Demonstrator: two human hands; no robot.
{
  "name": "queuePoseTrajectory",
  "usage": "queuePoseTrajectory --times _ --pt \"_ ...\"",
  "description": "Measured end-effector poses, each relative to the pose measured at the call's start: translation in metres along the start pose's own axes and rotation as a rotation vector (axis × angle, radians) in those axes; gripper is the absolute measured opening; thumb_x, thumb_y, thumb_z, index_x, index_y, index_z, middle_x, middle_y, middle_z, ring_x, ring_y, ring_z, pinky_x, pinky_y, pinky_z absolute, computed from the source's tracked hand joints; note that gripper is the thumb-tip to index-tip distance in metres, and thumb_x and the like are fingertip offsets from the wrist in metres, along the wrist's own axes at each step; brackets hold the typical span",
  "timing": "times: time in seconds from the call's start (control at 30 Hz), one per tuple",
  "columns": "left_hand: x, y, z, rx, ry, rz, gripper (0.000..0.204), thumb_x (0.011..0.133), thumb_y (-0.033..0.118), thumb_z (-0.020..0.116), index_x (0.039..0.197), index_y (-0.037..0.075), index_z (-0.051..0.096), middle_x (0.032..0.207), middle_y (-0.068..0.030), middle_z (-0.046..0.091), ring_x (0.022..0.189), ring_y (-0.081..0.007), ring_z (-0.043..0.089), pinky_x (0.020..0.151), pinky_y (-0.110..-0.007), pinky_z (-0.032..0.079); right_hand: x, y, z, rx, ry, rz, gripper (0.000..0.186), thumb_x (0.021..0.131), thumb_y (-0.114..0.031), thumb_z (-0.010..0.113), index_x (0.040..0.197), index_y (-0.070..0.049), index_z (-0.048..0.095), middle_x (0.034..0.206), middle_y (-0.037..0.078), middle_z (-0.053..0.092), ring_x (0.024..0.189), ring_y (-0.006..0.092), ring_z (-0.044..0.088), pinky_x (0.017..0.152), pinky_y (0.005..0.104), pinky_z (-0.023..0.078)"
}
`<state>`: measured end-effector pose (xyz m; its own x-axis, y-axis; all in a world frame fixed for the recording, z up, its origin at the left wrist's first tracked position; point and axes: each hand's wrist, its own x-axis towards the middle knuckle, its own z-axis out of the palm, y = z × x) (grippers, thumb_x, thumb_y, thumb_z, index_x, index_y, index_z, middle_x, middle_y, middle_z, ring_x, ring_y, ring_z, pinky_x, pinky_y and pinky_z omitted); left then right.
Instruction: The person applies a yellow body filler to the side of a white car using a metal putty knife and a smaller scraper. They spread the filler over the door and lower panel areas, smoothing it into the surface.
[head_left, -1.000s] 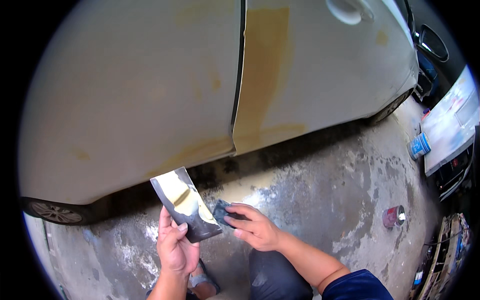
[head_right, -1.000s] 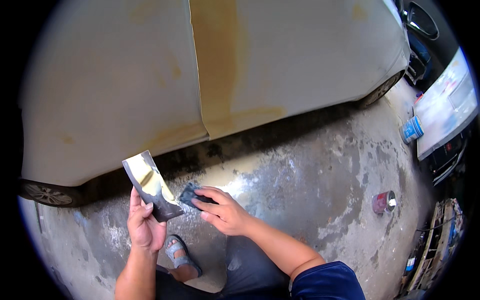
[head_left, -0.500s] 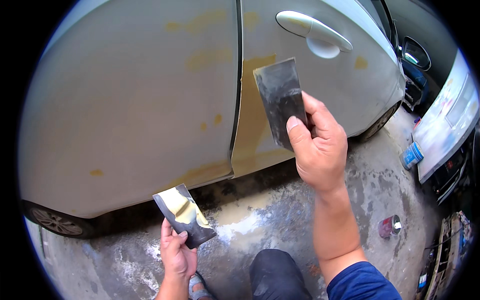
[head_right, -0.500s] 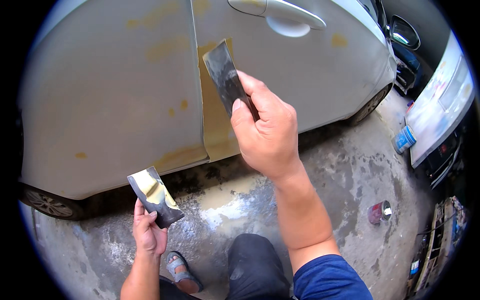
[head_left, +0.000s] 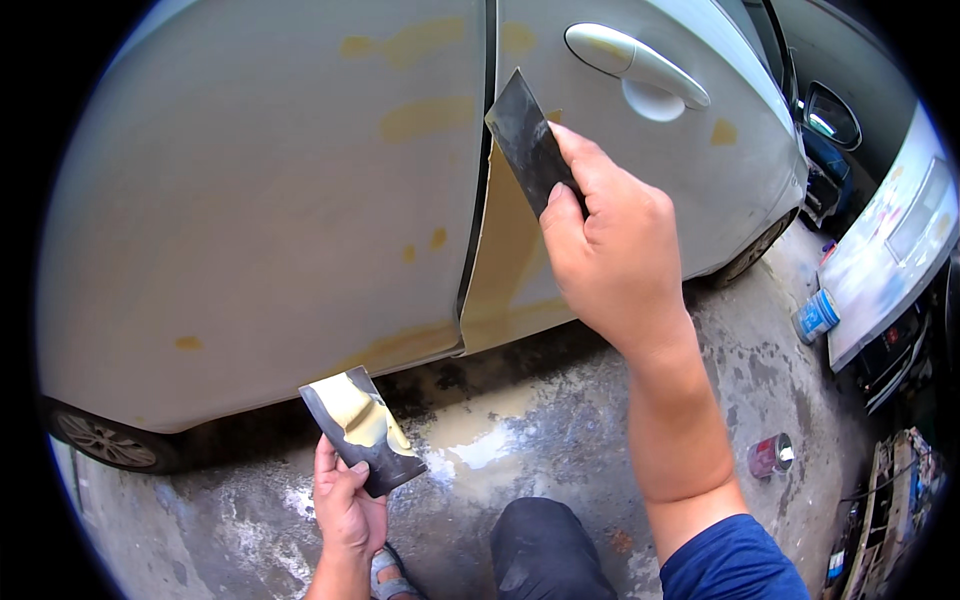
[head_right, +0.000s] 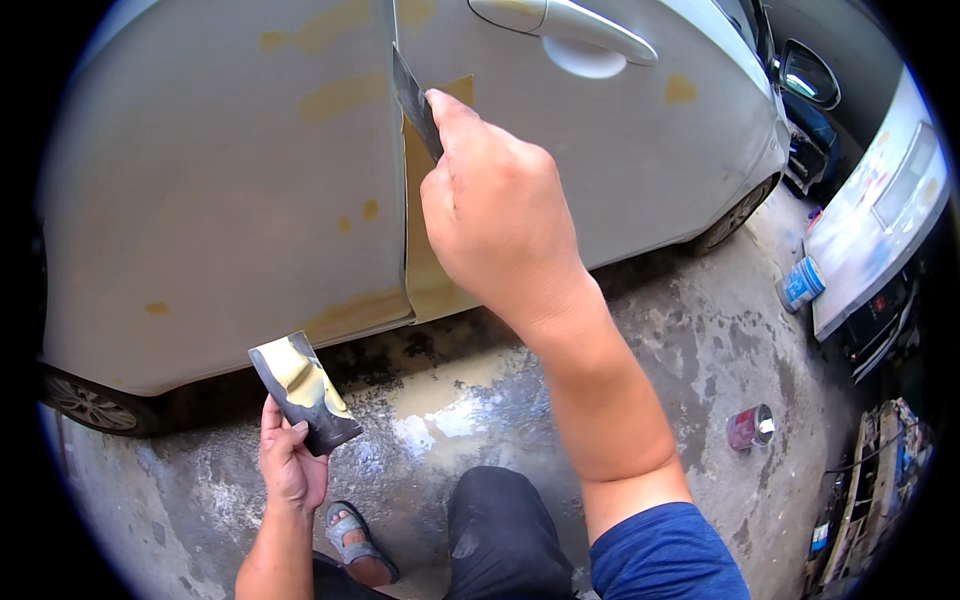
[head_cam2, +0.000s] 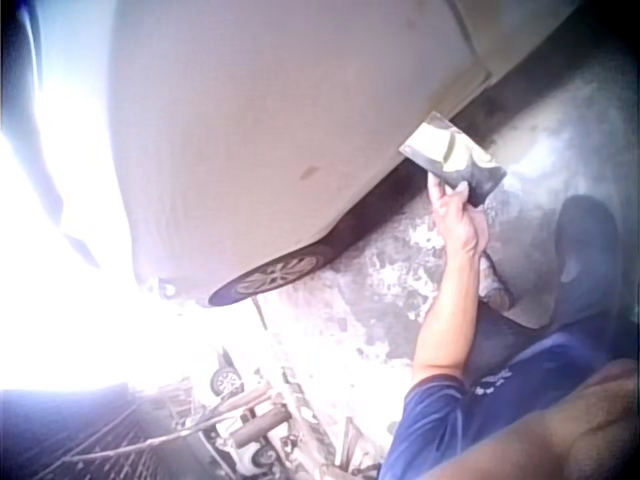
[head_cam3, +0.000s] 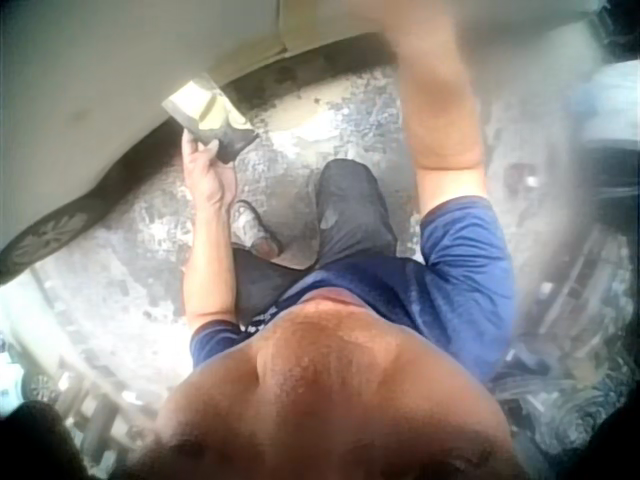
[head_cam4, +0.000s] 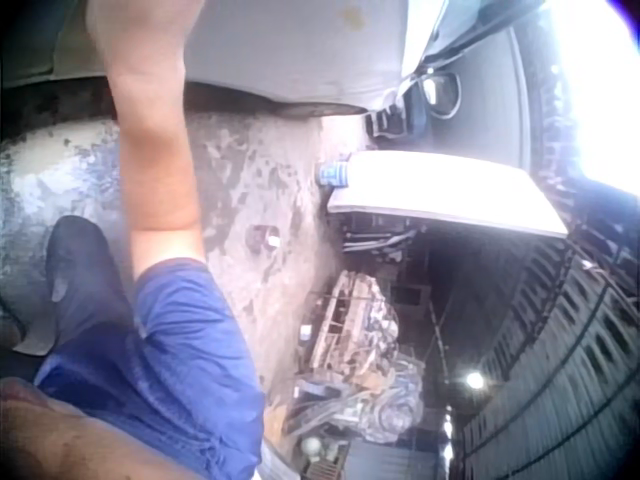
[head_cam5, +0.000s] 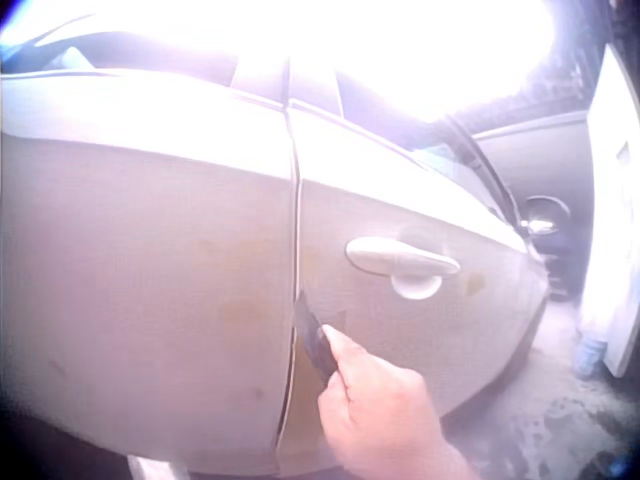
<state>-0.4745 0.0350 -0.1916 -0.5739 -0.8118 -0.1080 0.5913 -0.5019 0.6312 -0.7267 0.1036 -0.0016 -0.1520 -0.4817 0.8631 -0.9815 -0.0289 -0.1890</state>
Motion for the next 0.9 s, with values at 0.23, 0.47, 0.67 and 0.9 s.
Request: queuePoseTrajectory --times 0.23,0.47,0.67,0.9 --pt "0.0 0.0 -0.003 0.041 0.002 0.012 0.064 0.076 -0.005 0.047 0.139 0.005 0.035 0.133 -0.0145 0.052 0.124 -0.0284 0.051 0.104 -0.045 0.043 -0.038 0.0 0.013 0.005 -0.076 0.086 0.038 0.08 0.004 0.053 0.117 0.011 0.055 0.087 0.025 0.063 0.075 0.0393 0.063 0.067 0.0414 0.053" --pt "-0.002 0.0 -0.002 0.022 0.002 0.015 0.062 0.079 -0.007 0.044 0.139 0.002 0.033 0.133 -0.0175 0.051 0.123 -0.0292 0.051 0.106 -0.046 0.042 -0.09 0.015 0.043 0.098 -0.091 0.216 0.04 0.08 0.006 0.054 0.121 0.009 0.054 0.081 0.023 0.062 0.07 0.0369 0.062 0.064 0.0391 0.051" --pt "-0.002 0.0 -0.008 0.035 0.019 0.007 0.062 0.079 -0.007 0.046 0.14 0.001 0.032 0.133 -0.0182 0.051 0.124 -0.0292 0.051 0.106 -0.046 0.042 -0.134 0.029 0.074 0.122 -0.108 0.269 0.041 0.08 0.006 0.055 0.121 0.009 0.053 0.082 0.024 0.062 0.07 0.0371 0.062 0.064 0.0401 0.052" --pt "-0.004 0.002 -0.016 0.058 0.045 0.005 0.063 0.08 -0.007 0.047 0.14 0.002 0.032 0.132 -0.0182 0.052 0.123 -0.0288 0.052 0.105 -0.045 0.043 -0.193 0.039 0.11 0.103 -0.173 0.315 0.043 0.08 0.005 0.055 0.123 0.009 0.052 0.094 0.026 0.064 0.082 0.0394 0.065 0.071 0.0399 0.054"
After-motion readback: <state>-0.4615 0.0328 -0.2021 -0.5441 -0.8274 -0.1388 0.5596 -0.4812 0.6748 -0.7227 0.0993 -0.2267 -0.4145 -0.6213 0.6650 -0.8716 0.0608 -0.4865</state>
